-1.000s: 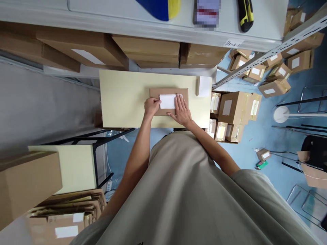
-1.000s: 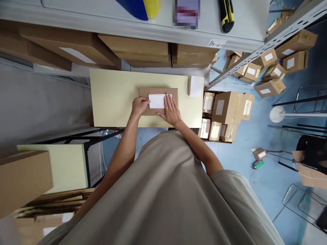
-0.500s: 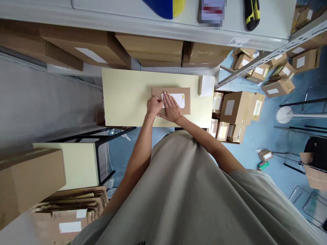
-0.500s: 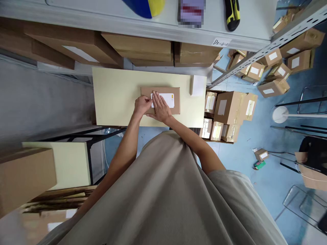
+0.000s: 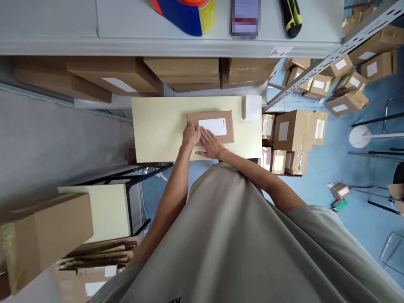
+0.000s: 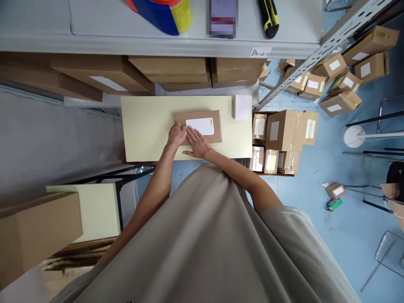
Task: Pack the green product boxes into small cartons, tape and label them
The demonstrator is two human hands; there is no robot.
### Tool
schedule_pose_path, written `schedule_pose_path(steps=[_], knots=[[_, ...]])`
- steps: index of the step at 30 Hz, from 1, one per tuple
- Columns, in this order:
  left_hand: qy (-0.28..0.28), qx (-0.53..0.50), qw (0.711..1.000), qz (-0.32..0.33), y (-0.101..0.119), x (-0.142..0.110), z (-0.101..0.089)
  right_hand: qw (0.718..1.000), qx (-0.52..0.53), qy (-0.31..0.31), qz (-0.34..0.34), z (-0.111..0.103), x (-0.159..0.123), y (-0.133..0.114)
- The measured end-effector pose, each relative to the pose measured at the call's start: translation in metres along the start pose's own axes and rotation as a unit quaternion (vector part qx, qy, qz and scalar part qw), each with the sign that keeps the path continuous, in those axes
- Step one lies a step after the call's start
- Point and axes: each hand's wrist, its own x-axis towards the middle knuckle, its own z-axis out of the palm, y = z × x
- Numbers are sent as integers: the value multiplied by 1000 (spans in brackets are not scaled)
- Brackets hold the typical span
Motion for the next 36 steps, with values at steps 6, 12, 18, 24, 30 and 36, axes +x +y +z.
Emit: schedule_pose_path(steps=[6,12,18,24,30,36], knots=[[10,-32,999,-10,-4,2,0,998,20,47,38,-5,28,9],[6,-47,999,-8,-6,-4,-2,994,-4,77,73,-19,-3,33],[31,-66,997,39,-16,-12,12,986,-33,95,133,-31,-62,54],[43,-135,989,44,-43,-15,7,980,-17,88,176,-28,-102,65],[65,-250,963,-70,-79,-56,18,926,183,112,311,-17,-133,92],[49,-245,968,-19,-71,-86,25,887,329,174,275,-36,-109,77]])
